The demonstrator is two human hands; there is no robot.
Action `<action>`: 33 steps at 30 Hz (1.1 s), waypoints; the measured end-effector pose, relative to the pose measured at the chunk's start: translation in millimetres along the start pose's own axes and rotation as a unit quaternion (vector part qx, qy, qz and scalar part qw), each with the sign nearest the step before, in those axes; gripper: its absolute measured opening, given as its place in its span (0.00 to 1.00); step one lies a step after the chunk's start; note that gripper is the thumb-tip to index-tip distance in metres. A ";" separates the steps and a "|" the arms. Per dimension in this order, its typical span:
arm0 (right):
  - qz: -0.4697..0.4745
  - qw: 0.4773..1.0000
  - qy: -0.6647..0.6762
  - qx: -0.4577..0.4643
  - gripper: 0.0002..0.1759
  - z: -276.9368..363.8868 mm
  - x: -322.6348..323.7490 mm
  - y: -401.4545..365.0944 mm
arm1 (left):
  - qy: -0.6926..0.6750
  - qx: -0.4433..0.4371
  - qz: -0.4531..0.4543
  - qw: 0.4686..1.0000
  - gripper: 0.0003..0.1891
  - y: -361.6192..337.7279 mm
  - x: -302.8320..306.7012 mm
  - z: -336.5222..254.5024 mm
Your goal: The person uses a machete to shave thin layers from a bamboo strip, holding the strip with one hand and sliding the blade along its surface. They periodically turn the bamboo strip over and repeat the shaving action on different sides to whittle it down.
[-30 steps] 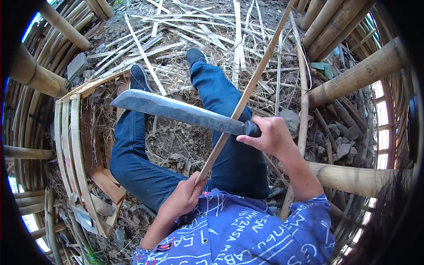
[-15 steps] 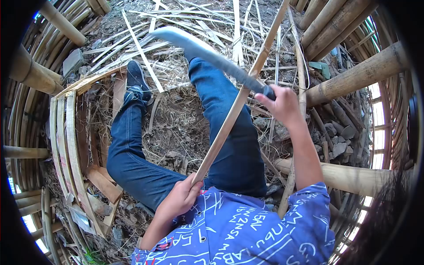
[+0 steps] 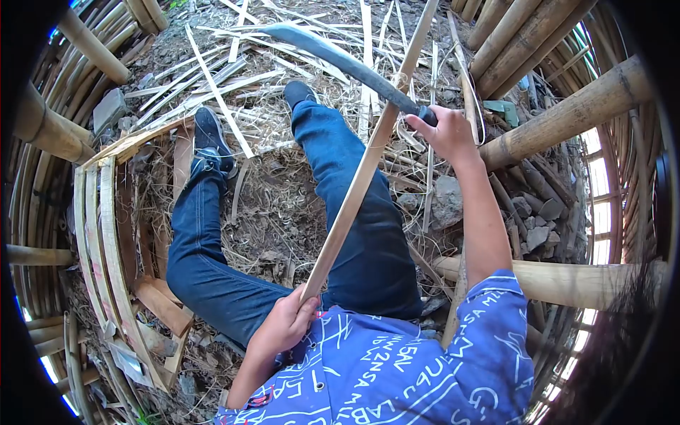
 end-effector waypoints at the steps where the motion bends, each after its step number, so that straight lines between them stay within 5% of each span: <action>1: -0.005 1.000 0.000 -0.001 0.41 0.4 1.1 0.4 | -0.002 0.001 0.001 1.000 0.06 0.3 -0.1 0.2; 8: -0.017 1.000 -0.023 0.000 0.41 -13.2 8.4 18.7 | -0.010 0.038 0.011 0.999 0.06 -9.3 6.2 14.3; 10: -0.015 0.989 0.033 -0.141 0.40 -59.0 17.1 28.2 | -0.011 0.055 0.017 0.998 0.06 -13.6 8.5 19.4; 11: -0.038 0.989 0.032 -0.140 0.39 -73.6 22.6 26.3 | 0.021 0.037 0.013 0.999 0.06 -15.5 9.4 15.0; 18: -0.004 0.986 0.135 -0.098 0.37 5.4 9.1 -63.3 | 0.023 -0.002 0.016 1.000 0.06 8.4 1.6 -6.3; 20: 0.066 0.982 0.167 -0.056 0.35 46.8 -3.9 -96.6 | 0.020 -0.008 0.025 0.999 0.07 12.0 1.6 -8.2; 24: 0.049 0.982 0.167 0.080 0.34 107.8 -11.3 -123.0 | -0.014 0.017 0.040 0.999 0.08 10.7 1.8 -10.2; 33: 0.035 0.991 0.037 0.121 0.40 101.2 -11.8 -94.2 | 0.068 0.008 -0.013 0.998 0.07 3.2 4.2 -4.5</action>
Point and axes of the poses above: each hand's wrist, its own y-axis towards the middle knuckle, its own x-axis out of the back of the hand, z = x × y, the point moved 7 cm from there along y, towards the middle knuckle, and after that the axes turned 1 degree about z, right-handed, at the moved point
